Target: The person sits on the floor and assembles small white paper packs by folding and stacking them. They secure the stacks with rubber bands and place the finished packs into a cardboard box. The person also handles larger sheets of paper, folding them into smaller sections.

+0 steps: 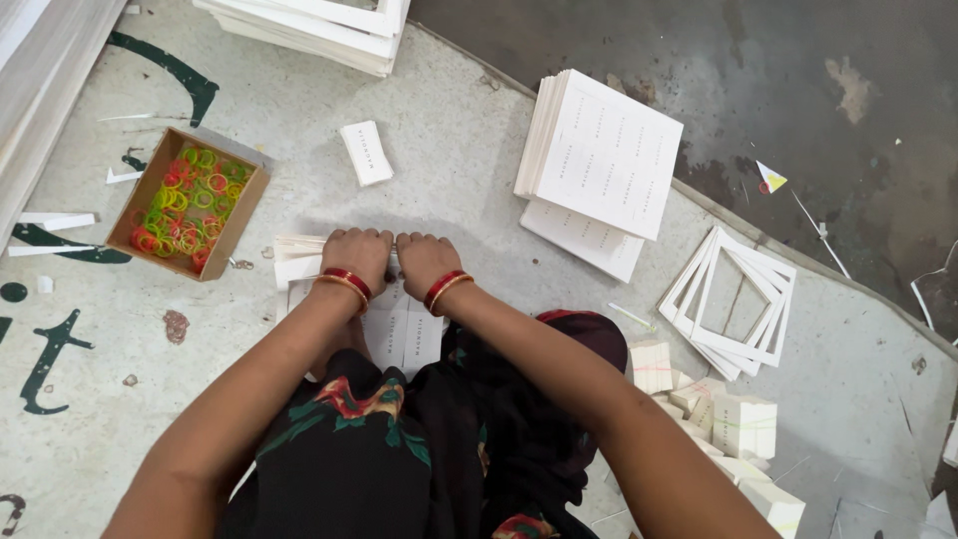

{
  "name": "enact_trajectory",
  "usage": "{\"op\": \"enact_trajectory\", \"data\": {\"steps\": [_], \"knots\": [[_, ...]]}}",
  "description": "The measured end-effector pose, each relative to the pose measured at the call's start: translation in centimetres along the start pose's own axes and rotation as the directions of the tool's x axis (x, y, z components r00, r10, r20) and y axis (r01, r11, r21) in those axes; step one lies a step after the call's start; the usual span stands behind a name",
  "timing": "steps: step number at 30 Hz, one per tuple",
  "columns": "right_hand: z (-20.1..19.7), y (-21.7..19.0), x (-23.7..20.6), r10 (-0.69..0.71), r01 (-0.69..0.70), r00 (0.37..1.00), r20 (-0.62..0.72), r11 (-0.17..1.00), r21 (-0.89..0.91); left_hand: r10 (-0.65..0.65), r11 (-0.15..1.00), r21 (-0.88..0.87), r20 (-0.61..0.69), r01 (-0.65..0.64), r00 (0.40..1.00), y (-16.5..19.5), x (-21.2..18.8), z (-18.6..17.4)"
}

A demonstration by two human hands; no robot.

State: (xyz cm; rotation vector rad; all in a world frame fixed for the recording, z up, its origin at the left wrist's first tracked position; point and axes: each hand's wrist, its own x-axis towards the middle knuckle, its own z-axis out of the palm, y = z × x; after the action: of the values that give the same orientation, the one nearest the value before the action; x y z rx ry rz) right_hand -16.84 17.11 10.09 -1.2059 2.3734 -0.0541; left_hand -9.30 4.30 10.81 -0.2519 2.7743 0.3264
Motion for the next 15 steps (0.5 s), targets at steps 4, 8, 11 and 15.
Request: {"op": "enact_trajectory", "data": {"steps": [4, 8, 11, 15], "knots": [[1.0, -0.3, -0.6, -0.009, 0.008, 0.999, -0.049, 1.000, -0.022, 0.000, 1.000, 0.019, -0.039, 0.001, 0.999, 0.1, -0.4, 0.3], [1.0, 0.7, 0.3, -0.068, 0.069, 0.997, -0.029, 0.997, 0.032, -0.018, 1.000, 0.005, 0.018, 0.017, 1.000, 0.3, -0.5, -0.6], [-0.2, 3.5, 1.6, -0.088, 0.073, 0.986, 0.142, 0.991, 0.108, -0.012, 1.000, 0.010, 0.062, 0.011, 0.998, 0.4, -0.4, -1.6], [-0.7, 7.0, 1.4, -0.076, 0.034, 0.966, 0.247, 0.985, 0.169, -0.031, 0.999, -0.005, 0.217, 0.032, 0.976, 0.2, 0.6, -3.1]]}}
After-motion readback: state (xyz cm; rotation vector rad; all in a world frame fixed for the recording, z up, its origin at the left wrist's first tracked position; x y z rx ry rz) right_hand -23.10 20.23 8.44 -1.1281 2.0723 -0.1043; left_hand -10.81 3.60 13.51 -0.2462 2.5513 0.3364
